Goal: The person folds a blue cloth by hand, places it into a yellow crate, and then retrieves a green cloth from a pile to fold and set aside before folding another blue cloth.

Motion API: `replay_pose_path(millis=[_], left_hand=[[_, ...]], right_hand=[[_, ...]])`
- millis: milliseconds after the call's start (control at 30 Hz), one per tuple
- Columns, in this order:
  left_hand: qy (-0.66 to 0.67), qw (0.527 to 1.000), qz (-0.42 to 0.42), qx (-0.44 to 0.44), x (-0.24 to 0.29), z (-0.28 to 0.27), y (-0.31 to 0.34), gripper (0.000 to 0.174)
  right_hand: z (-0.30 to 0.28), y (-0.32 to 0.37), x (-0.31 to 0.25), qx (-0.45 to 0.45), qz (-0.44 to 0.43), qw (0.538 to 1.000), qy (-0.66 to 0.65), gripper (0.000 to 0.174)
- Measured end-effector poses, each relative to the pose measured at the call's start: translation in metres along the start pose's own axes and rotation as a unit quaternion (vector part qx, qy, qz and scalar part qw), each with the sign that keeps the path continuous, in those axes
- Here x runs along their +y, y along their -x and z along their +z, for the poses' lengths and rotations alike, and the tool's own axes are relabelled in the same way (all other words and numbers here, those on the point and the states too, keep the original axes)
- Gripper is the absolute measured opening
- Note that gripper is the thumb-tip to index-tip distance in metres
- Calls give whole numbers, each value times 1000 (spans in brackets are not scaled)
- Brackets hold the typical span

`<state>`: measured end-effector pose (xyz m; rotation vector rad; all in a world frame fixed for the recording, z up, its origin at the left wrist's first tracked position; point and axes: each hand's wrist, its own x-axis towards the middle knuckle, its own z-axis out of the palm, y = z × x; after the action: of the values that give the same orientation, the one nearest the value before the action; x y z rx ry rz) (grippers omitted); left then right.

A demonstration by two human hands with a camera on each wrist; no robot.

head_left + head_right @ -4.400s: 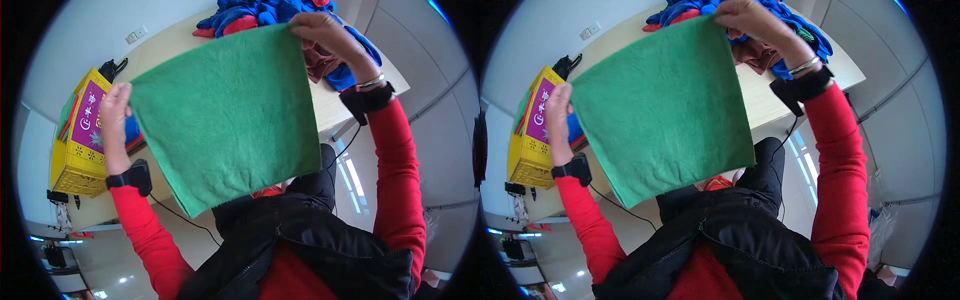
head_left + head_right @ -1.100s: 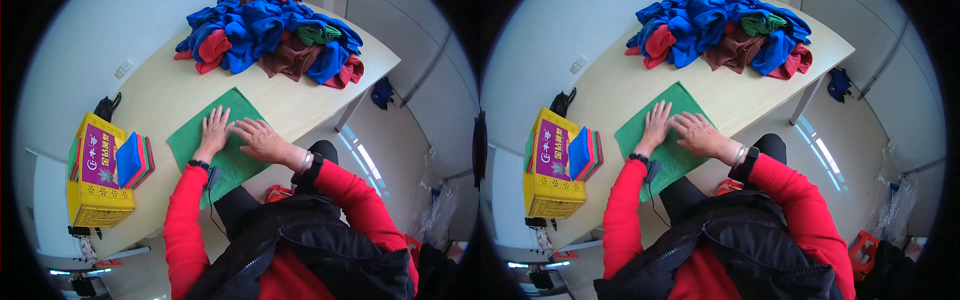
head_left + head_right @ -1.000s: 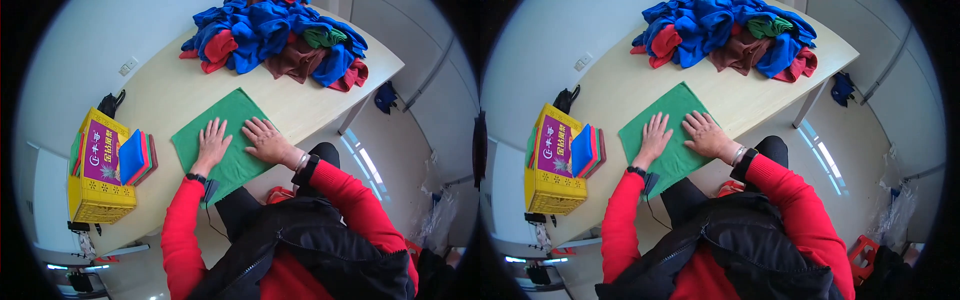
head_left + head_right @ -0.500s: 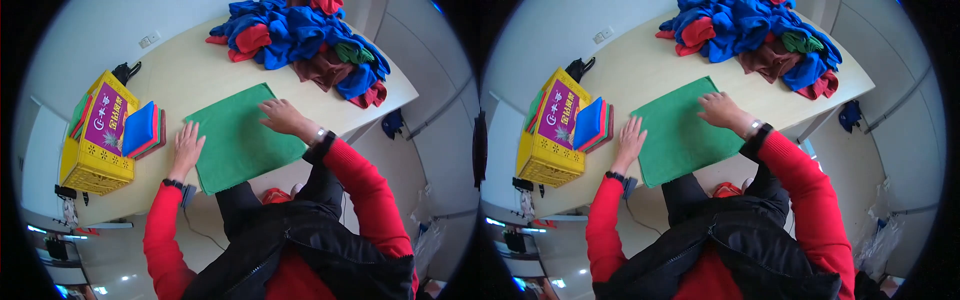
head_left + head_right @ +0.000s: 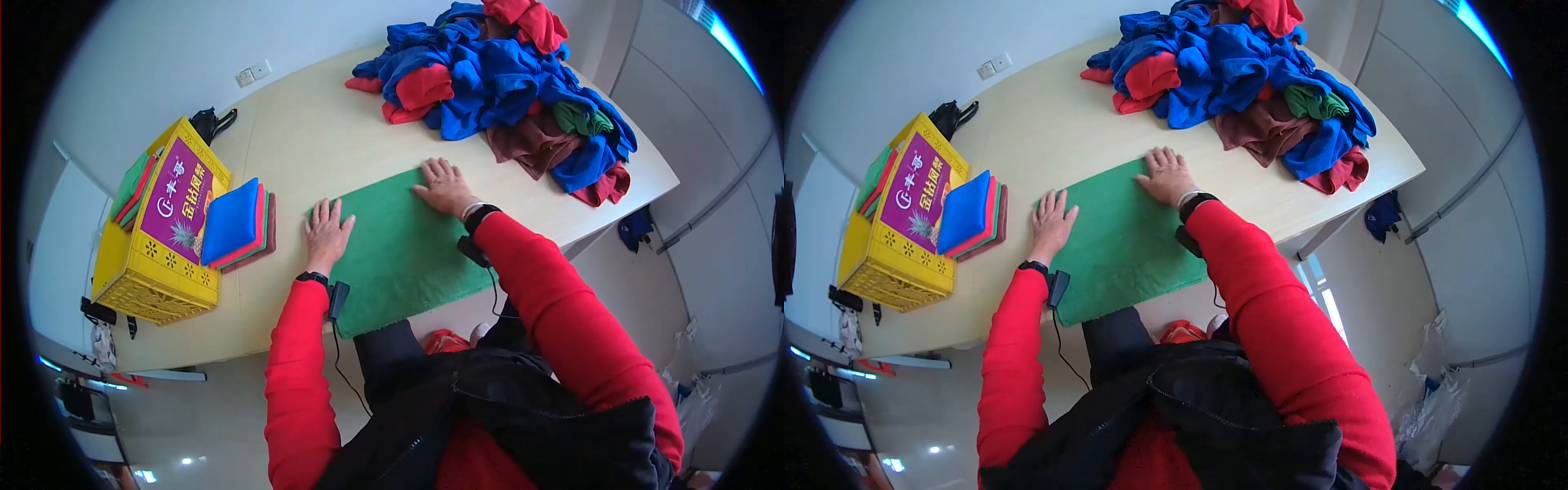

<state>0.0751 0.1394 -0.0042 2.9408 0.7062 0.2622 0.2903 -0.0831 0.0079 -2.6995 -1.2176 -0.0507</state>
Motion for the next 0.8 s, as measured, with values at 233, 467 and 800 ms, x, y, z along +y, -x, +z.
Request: replay_pose_path(millis=[233, 467, 800], left_hand=[[-61, 998, -30, -5, 4, -14, 19, 66], [-23, 998, 52, -19, 65, -26, 112, 63], [-8, 1000, 0, -3, 28, -31, 176, 60]], right_hand=[[-13, 27, 12, 11, 7, 999, 36, 75], [3, 127, -62, 17, -115, 993, -11, 71], [-16, 176, 13, 55, -15, 998, 7, 64]])
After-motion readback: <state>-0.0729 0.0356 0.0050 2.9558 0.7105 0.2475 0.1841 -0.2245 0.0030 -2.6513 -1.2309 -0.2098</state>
